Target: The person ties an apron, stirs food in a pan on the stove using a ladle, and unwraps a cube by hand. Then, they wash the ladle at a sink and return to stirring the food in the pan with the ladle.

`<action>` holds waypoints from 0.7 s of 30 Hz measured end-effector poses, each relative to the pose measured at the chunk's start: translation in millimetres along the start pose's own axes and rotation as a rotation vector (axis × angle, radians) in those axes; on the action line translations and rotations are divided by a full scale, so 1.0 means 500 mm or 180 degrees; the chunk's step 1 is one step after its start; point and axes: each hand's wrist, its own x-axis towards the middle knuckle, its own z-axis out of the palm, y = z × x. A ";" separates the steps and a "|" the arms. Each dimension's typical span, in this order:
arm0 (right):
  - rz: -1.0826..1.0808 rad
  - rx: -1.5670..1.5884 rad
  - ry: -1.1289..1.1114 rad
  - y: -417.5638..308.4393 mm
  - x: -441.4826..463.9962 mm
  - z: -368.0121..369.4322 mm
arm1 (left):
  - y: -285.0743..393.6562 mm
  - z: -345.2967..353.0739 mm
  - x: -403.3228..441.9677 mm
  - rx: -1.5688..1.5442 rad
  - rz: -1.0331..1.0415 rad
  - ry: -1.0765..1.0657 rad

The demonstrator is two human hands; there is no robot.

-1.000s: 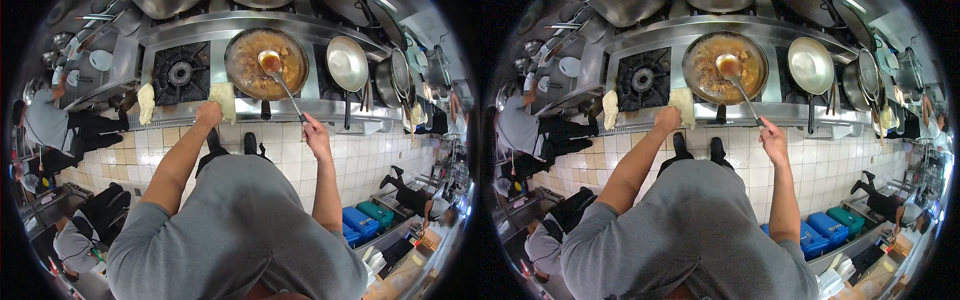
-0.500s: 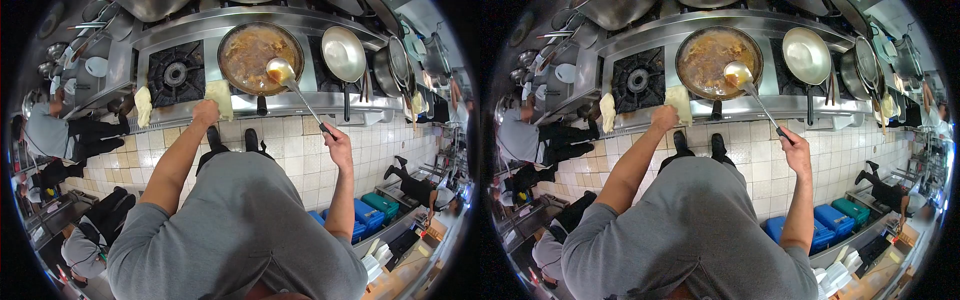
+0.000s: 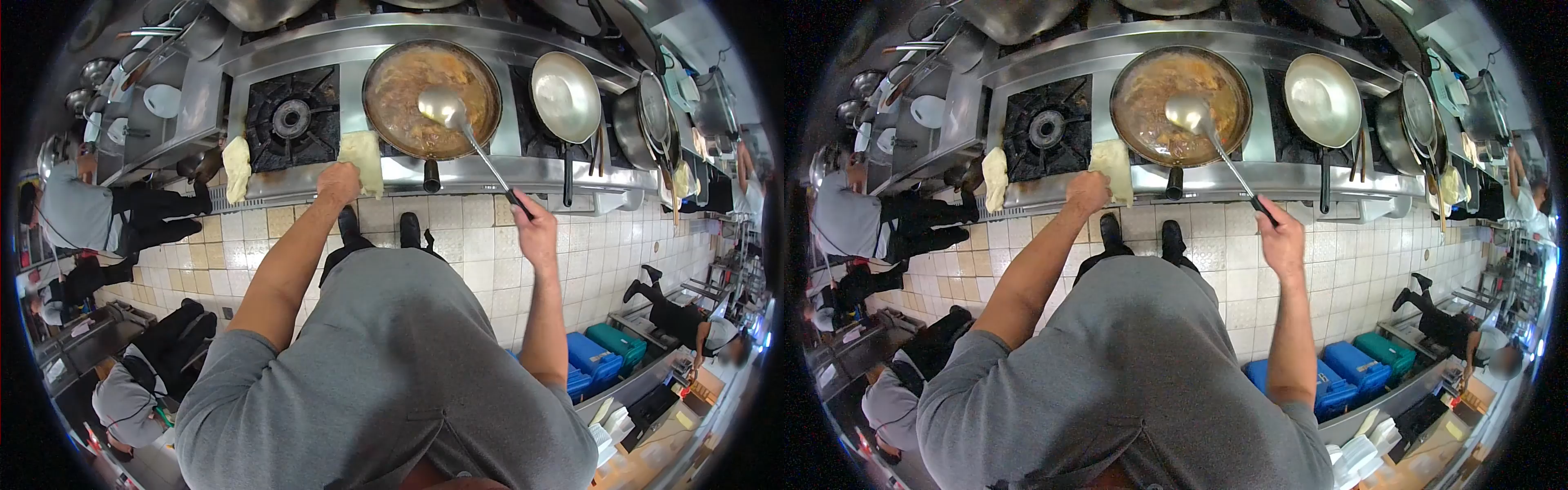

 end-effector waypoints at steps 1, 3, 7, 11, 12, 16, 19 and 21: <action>0.0012 -0.0049 0.0060 0.001 0.013 0.031 | 0.000 -0.003 -0.003 -0.0026 0.0021 0.0004; 0.0190 -0.0015 0.0098 -0.009 0.039 0.082 | 0.000 -0.005 -0.006 -0.0077 0.0009 0.0001; 0.0278 -0.0201 0.0035 -0.035 0.075 0.129 | -0.002 -0.002 -0.005 -0.0130 -0.0037 0.0007; 0.0243 -0.0964 -0.0124 -0.101 0.084 0.113 | -0.002 0.005 -0.001 -0.0167 -0.0086 0.0027; 0.0270 -0.1004 -0.0146 -0.111 0.085 0.111 | -0.002 0.005 -0.001 -0.0172 -0.0085 0.0023; -0.0267 -0.0713 0.0048 -0.051 0.096 0.140 | -0.003 0.007 0.005 -0.0115 -0.0082 0.0024; 0.0361 0.0191 -0.0093 -0.060 0.085 0.142 | -0.009 0.020 0.011 -0.0046 0.0027 0.0074; 0.0972 0.0833 -0.0210 -0.076 0.069 0.139 | -0.008 0.016 0.011 -0.0039 0.0050 0.0075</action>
